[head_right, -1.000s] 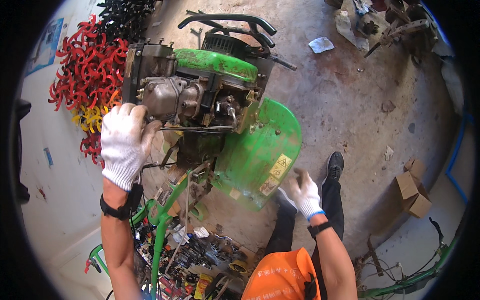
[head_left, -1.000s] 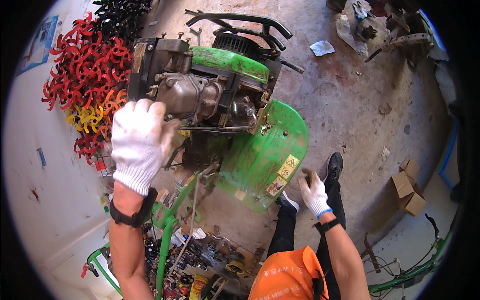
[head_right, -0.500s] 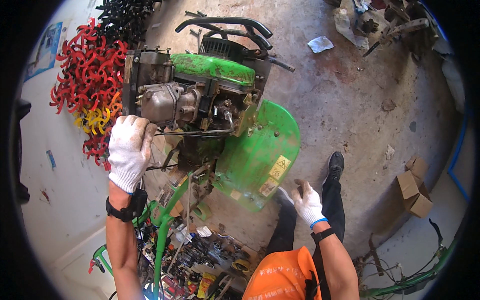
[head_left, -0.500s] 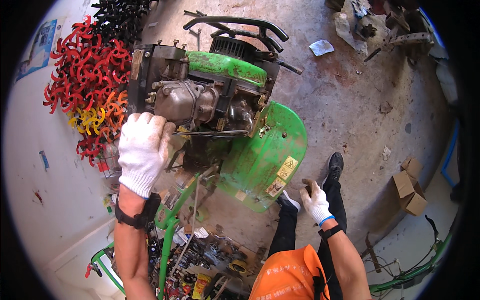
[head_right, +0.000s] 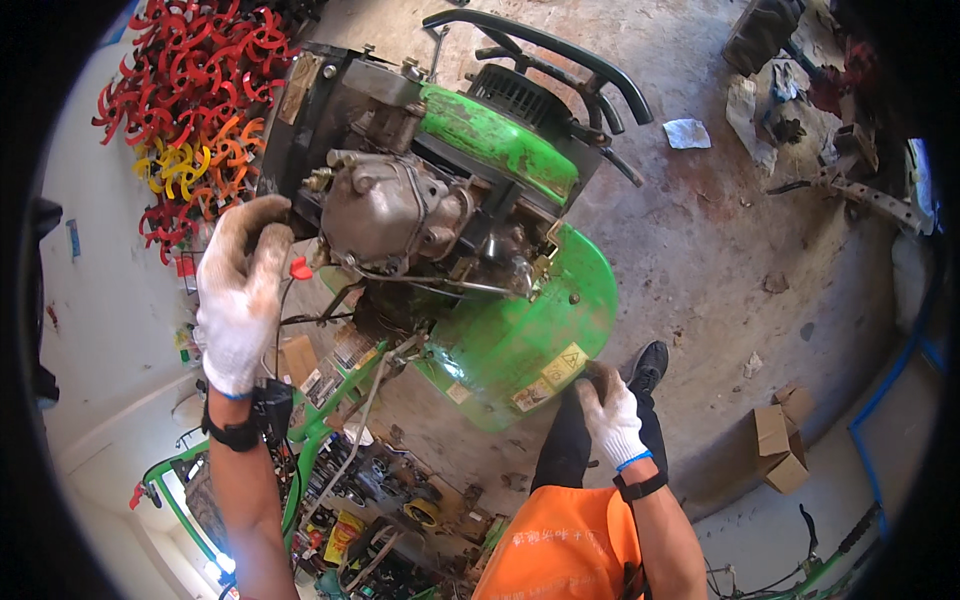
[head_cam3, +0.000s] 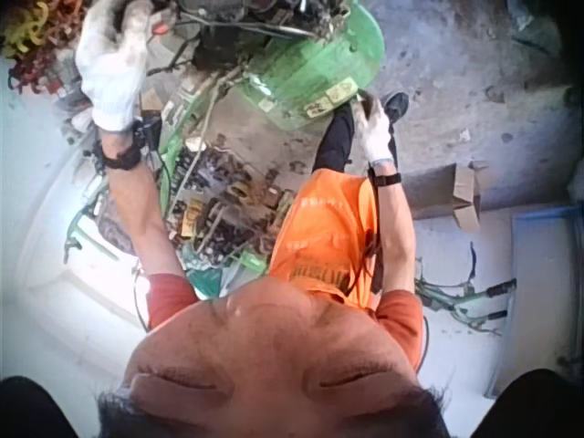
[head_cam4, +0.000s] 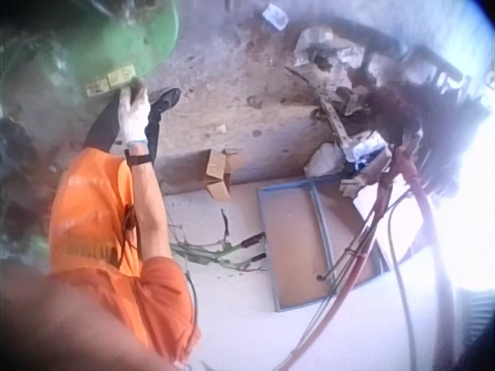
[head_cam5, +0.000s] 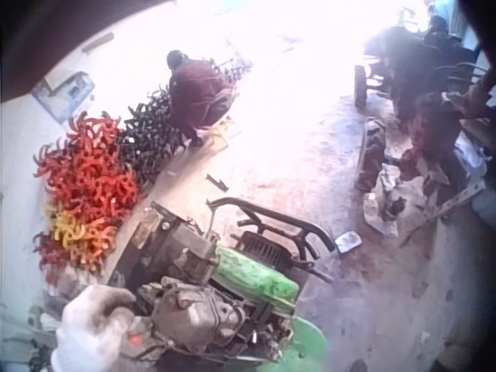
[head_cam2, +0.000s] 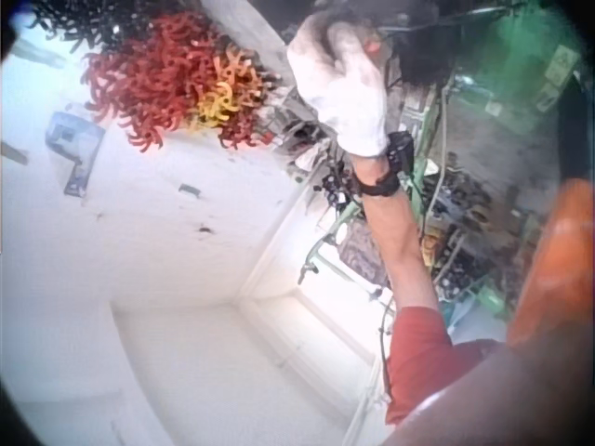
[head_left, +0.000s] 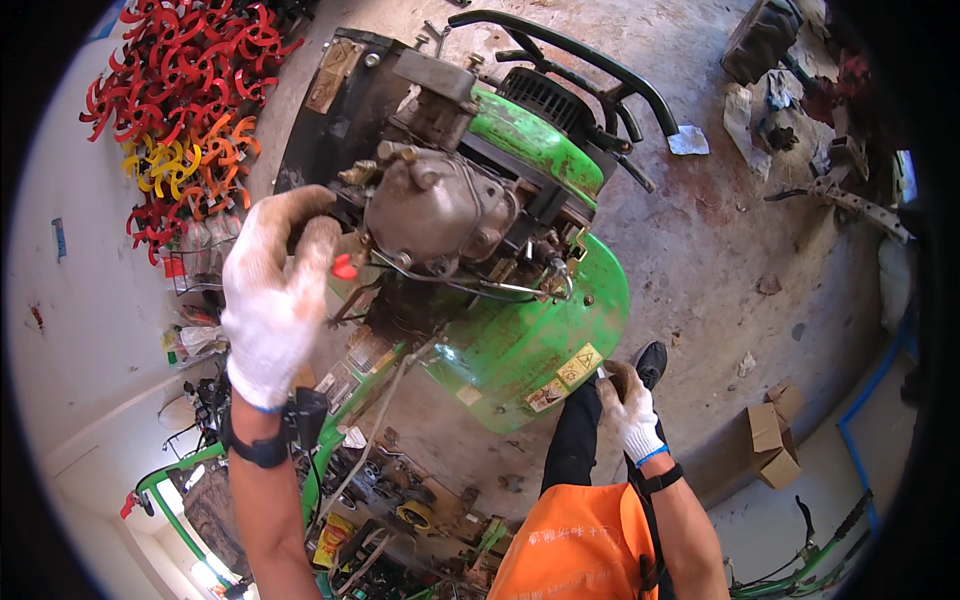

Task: The person disassembles a green walk-behind lawnmower in a workshop. They remove the handle assembly, detach the engine cover, and use a cordless impact driver to remove bolts from the engine and deck. The person repeatedly repositions the mower and uses both hands to stabilize and manipulate components.

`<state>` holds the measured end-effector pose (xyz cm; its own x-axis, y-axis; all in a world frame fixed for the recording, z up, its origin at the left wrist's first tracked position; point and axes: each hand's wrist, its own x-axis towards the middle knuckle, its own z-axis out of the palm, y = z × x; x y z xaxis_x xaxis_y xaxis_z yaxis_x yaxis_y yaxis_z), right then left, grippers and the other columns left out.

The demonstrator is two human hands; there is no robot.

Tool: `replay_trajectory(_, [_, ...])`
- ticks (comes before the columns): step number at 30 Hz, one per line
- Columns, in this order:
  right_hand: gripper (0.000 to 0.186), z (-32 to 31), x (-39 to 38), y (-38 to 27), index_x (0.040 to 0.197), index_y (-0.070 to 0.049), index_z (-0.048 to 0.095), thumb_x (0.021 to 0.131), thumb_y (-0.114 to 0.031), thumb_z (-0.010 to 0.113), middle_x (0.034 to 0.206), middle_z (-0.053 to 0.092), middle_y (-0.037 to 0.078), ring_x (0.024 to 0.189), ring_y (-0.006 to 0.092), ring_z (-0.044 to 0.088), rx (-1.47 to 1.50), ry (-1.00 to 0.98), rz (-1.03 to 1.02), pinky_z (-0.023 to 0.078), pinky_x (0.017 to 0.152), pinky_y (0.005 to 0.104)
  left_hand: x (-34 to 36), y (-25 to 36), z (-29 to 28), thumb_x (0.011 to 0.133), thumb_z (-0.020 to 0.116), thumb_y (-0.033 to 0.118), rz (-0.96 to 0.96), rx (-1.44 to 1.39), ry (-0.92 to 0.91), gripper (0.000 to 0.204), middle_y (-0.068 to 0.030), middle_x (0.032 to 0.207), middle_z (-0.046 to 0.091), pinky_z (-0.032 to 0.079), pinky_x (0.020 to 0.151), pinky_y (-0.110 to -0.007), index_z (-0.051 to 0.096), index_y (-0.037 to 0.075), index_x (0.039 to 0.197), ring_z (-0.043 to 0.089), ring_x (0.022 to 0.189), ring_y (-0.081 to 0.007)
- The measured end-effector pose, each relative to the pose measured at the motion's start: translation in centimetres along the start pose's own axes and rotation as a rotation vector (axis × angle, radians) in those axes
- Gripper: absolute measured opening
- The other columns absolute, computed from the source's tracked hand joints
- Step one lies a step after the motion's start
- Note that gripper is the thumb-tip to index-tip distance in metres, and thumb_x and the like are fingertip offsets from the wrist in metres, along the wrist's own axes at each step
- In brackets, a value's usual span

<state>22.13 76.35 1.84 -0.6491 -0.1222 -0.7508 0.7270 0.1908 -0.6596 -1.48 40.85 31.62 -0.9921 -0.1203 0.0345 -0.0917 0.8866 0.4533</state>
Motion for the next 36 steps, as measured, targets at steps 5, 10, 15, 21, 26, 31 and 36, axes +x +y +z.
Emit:
replay_trajectory(5, [0.04, 2.7, 0.9, -6.8, 0.144, 0.004, 0.065, 0.108, -0.01, 0.07, 0.128, 0.077, 0.015, 0.116, 0.0194, 0.073, 0.155, 0.062, -0.092, 0.058, 0.105, 0.0357, 4.0, -1.2, -1.4, 0.107, 0.069, 0.018, 0.036, 0.143, -0.384, 0.027, -0.0166, 0.107, 0.081, 0.062, 0.09, -0.039, 0.076, -0.002, 0.123, 0.08, 0.096, -0.0263])
replay_trajectory(10, [0.032, 4.4, 1.7, -14.4, 0.137, 0.004, 0.065, 0.107, -0.008, 0.069, 0.117, 0.075, 0.01, 0.106, 0.0169, 0.07, 0.276, 0.067, -0.145, 0.058, 0.099, 0.0332, 1.9, -0.7, -2.0, 0.096, 0.084, 0.023, 0.105, 0.091, -0.453, 0.041, -0.0209, 0.109, 0.077, 0.063, 0.085, -0.043, 0.072, -0.001, 0.126, 0.079, 0.095, -0.0378])
replay_trajectory(15, [0.019, 4.5, 2.7, -19.3, 0.114, 0.001, 0.067, 0.107, -0.017, 0.069, 0.093, 0.071, 0.012, 0.083, 0.0201, 0.066, -0.117, 0.202, -0.271, 0.055, 0.079, 0.0372, 0.0, -1.7, -0.6, 0.097, 0.085, 0.029, 0.2, 0.27, -0.397, 0.045, -0.0105, 0.092, 0.068, 0.06, 0.07, -0.047, 0.066, 0.004, 0.13, 0.071, 0.076, -0.0327])
replay_trajectory(21, [0.024, 4.4, 4.7, -22.1, 0.122, 0.002, 0.066, 0.111, -0.019, 0.065, 0.087, 0.071, 0.021, 0.074, 0.0356, 0.07, -0.415, 0.136, -0.281, 0.056, 0.071, 0.0449, -1.1, -1.2, 0.8, 0.096, 0.082, 0.005, 0.157, 0.147, -0.32, 0.041, -0.0153, 0.07, 0.068, 0.057, 0.057, -0.044, 0.065, -0.01, 0.13, 0.068, 0.057, -0.0358])
replay_trajectory(26, [0.025, 4.2, 5.2, -22.3, 0.123, -0.002, 0.067, 0.109, -0.022, 0.07, 0.09, 0.075, 0.027, 0.081, 0.0497, 0.074, -0.5, 0.091, -0.259, 0.057, 0.07, 0.0547, -1.1, -1.5, 0.8, 0.094, 0.08, 0.001, 0.189, 0.163, -0.354, 0.042, -0.0188, 0.085, 0.074, 0.059, 0.059, -0.044, 0.065, -0.012, 0.131, 0.071, 0.064, -0.0347])
replay_trajectory(31, [0.022, 3.9, 5.3, -21.9, 0.12, -0.004, 0.066, 0.107, -0.021, 0.072, 0.088, 0.074, 0.025, 0.079, 0.0488, 0.073, -0.516, 0.051, -0.208, 0.057, 0.068, 0.0546, -1.6, 0.2, 0.8, 0.095, 0.078, 0.002, -0.001, 0.184, -0.362, 0.041, -0.02, 0.096, 0.078, 0.061, 0.067, -0.046, 0.068, -0.01, 0.132, 0.074, 0.073, -0.0373])
replay_trajectory(36, [0.022, 3.9, 5.5, -22.0, 0.12, -0.003, 0.065, 0.106, -0.018, 0.073, 0.084, 0.073, 0.024, 0.075, 0.0469, 0.072, -0.487, 0.033, -0.29, 0.056, 0.066, 0.0531, -1.7, -0.1, 1.0, 0.094, 0.08, 0.006, -0.006, 0.19, -0.321, 0.044, -0.018, 0.09, 0.075, 0.06, 0.068, -0.046, 0.068, -0.007, 0.134, 0.073, 0.071, -0.0367])
